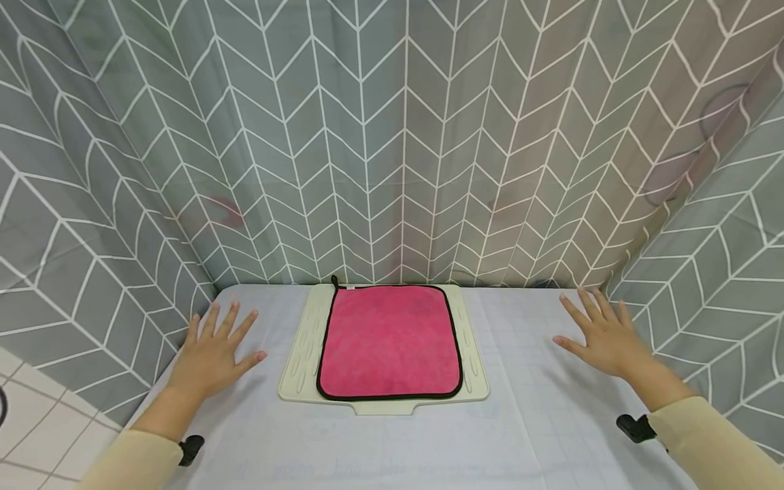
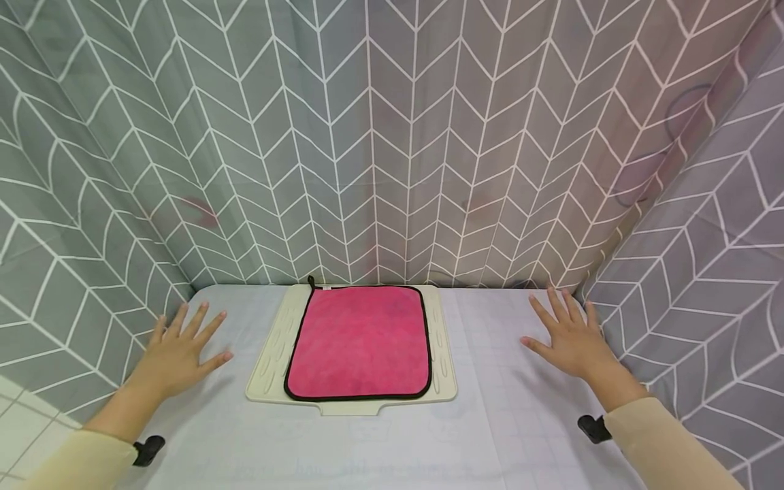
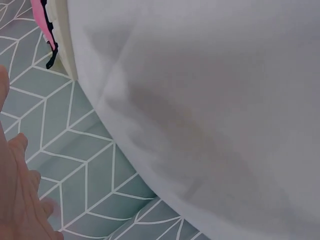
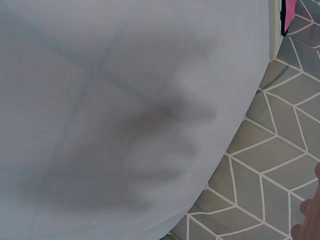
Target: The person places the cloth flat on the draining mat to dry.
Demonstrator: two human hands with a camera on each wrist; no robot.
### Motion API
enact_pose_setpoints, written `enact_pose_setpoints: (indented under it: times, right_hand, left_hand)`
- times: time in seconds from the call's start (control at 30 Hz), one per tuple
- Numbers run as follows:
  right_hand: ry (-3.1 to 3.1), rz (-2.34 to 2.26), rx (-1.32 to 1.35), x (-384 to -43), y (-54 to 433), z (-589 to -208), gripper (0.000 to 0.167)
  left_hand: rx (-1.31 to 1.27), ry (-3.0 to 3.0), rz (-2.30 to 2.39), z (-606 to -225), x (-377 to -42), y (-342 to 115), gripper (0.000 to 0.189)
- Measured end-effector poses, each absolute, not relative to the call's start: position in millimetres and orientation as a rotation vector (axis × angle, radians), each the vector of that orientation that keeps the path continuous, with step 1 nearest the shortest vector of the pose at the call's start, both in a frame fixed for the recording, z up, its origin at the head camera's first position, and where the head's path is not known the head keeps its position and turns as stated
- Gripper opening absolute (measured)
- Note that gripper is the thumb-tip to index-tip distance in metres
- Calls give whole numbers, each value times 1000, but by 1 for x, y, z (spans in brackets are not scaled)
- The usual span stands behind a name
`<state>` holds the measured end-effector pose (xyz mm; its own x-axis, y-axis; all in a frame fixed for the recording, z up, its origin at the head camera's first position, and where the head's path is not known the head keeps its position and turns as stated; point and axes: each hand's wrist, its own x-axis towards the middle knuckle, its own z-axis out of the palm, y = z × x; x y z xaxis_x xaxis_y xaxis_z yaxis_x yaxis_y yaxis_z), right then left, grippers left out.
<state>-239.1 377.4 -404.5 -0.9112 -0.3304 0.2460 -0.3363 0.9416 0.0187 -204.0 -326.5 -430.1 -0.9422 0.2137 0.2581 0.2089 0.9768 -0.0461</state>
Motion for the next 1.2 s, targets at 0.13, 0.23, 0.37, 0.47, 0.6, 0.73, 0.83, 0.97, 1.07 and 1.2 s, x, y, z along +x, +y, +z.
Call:
enact_pose_setpoints:
  times: [0.13, 0.23, 0.37, 0.47, 0.6, 0.73, 0.83, 0.97, 1.07, 1.2]
  right_hand:
    - [-2886, 39, 504, -240, 376, -409, 88]
    - [-2933, 38, 504, -240, 374, -410, 88]
    - [-2986, 71, 503, -243, 371, -413, 88]
    - [-3019, 106, 510, -246, 368, -420, 88]
    - [-3062, 120, 500, -246, 369, -427, 89]
    - [-3061, 118, 490, -245, 371, -429, 90]
    - [-3050, 108, 490, -244, 371, -428, 90]
    - [-3048, 102, 485, -244, 371, -427, 90]
    - [-3052, 96, 476, -244, 374, -430, 90]
    - [-3053, 95, 485, -245, 374, -432, 90]
  left_hand:
    - [-309, -2921, -9, -436, -204, -326, 84]
    - [-302, -2961, -48, -441, -207, -326, 84]
    - [-296, -2977, -73, -445, -211, -324, 84]
    - [-289, -2982, -81, -446, -211, -324, 84]
    - [-284, -2996, -79, -446, -211, -323, 85]
    - [-286, -2999, -69, -448, -211, -322, 86]
    - [-289, -2993, -72, -449, -212, -322, 86]
    - [-303, -2996, -87, -451, -212, -321, 86]
    - [-309, -2997, -92, -453, -213, -321, 85]
    - [-299, -2986, -92, -453, -212, -321, 84]
